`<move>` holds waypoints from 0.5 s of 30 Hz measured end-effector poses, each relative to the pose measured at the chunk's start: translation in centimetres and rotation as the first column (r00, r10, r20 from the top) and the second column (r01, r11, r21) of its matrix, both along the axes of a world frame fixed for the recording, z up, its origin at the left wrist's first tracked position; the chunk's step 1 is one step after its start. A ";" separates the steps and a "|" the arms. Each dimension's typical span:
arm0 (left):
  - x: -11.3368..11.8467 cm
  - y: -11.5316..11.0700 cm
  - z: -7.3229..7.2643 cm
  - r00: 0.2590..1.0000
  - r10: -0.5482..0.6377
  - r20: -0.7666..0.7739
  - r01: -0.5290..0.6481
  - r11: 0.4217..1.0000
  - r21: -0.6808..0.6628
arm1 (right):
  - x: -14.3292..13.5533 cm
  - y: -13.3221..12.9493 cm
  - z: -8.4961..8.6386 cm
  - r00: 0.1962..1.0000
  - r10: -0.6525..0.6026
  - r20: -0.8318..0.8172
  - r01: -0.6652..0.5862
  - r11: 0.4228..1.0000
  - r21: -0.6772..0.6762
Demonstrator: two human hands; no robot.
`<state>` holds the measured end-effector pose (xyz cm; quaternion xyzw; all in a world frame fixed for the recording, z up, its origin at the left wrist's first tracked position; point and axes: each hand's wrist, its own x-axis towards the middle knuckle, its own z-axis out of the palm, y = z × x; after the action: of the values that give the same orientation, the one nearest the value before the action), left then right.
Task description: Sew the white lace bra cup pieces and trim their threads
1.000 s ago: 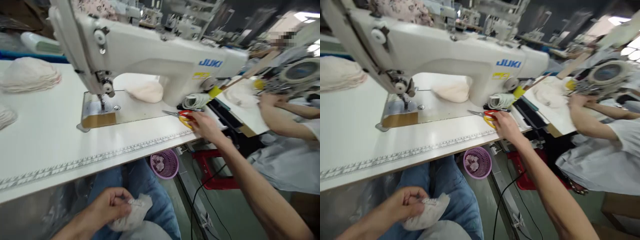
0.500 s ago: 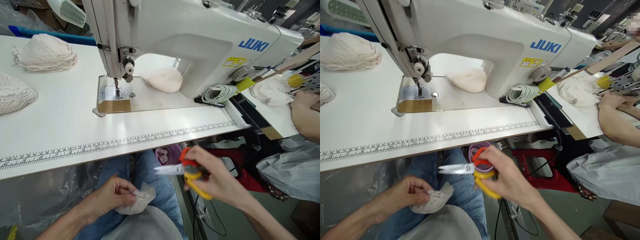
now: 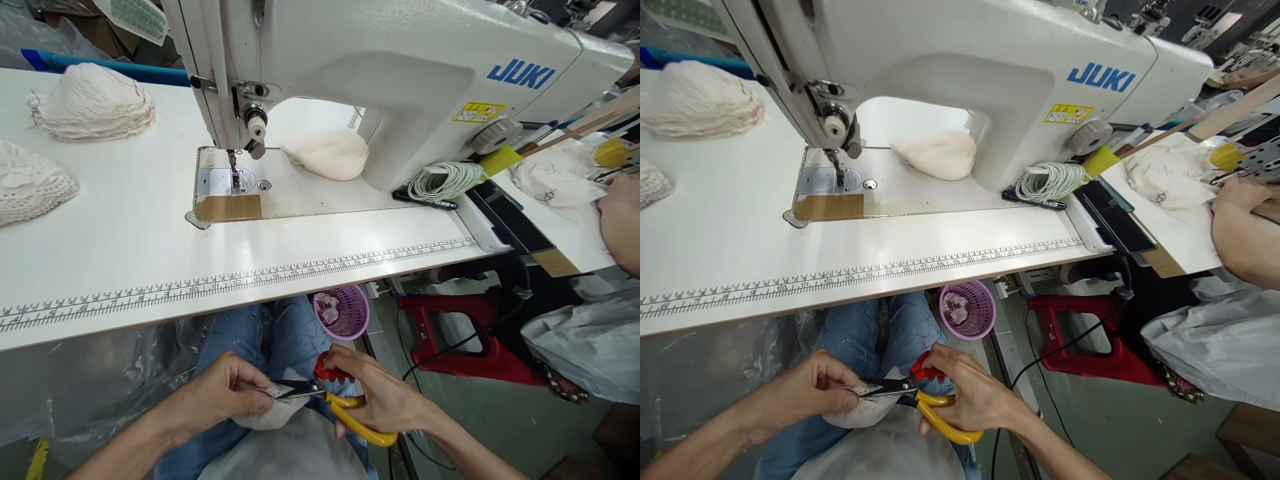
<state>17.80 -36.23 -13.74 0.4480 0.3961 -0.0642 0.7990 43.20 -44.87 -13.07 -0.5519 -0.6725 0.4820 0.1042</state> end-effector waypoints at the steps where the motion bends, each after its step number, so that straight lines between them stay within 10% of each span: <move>1: 0.1 0.0 0.0 1.000 -0.001 -0.003 0.001 1.000 0.005 | 0.0 0.0 -0.1 1.000 0.001 0.007 -0.001 1.000 0.001; 15: 0.1 -0.2 0.1 0.993 0.020 -0.115 -0.014 0.998 0.057 | -0.2 0.4 -0.3 0.999 0.003 0.048 -0.003 1.000 0.007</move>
<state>17.90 -36.38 -13.65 0.4622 0.4471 -0.0720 0.7624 43.03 -44.50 -13.35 -0.5620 -0.6773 0.4664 0.0892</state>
